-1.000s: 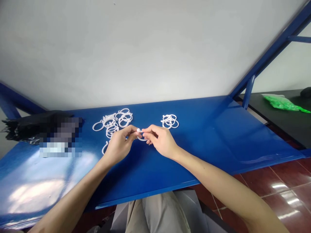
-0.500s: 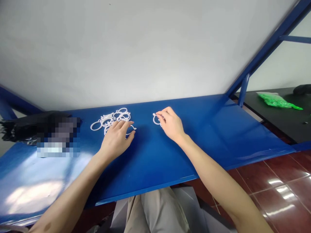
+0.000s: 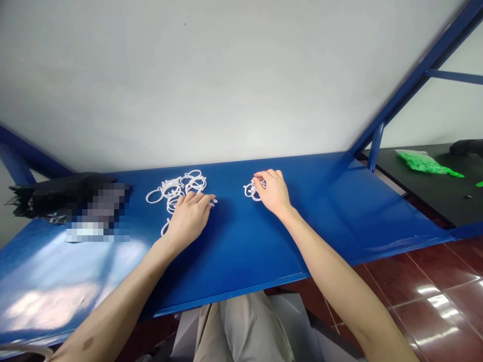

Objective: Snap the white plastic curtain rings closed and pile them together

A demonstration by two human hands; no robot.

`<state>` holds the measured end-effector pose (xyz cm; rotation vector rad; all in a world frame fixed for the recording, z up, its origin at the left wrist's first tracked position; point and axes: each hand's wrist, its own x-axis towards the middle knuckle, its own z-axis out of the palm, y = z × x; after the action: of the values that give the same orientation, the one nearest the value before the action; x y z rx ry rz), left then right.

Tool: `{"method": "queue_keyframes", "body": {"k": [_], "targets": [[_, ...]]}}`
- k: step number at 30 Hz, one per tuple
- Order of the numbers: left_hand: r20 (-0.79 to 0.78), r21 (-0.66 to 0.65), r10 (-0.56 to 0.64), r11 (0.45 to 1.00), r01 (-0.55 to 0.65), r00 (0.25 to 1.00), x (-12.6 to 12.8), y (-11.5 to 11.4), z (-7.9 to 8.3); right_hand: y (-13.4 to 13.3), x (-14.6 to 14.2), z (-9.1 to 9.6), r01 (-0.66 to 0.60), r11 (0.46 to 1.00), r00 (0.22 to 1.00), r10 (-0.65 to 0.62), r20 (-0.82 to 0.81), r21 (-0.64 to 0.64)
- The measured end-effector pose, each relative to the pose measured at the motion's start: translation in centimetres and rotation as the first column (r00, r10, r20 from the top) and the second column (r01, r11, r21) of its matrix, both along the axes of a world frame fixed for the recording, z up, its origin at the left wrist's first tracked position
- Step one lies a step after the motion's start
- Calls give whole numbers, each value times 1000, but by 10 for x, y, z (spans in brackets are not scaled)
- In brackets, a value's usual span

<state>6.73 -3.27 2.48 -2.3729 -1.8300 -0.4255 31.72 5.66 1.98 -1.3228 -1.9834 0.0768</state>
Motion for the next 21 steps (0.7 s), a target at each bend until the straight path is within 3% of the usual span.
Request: {"method": "queue_keyframes", "body": {"k": [5,8,11,14,21], "targets": [[314,91,-69,995,42,947,6,-3,7,-12,-6,10,-54,991,998,57,-27,126],[589,50,-96,995,83,802,8,-5,13,-29,-15,19,-170,969,982,182,-55,178],[795,-94,-2,987,127,606,9,-7,19,-46,-25,24,-374,924,919,381,-98,86],[890,-203,98,959,196,444,9,-9,25,-58,-34,22,-492,870,860,477,-179,-44],[967,-212,156,932,295,203,17,-13,29,-67,-44,13,-461,876,842,379,-385,-146]]}}
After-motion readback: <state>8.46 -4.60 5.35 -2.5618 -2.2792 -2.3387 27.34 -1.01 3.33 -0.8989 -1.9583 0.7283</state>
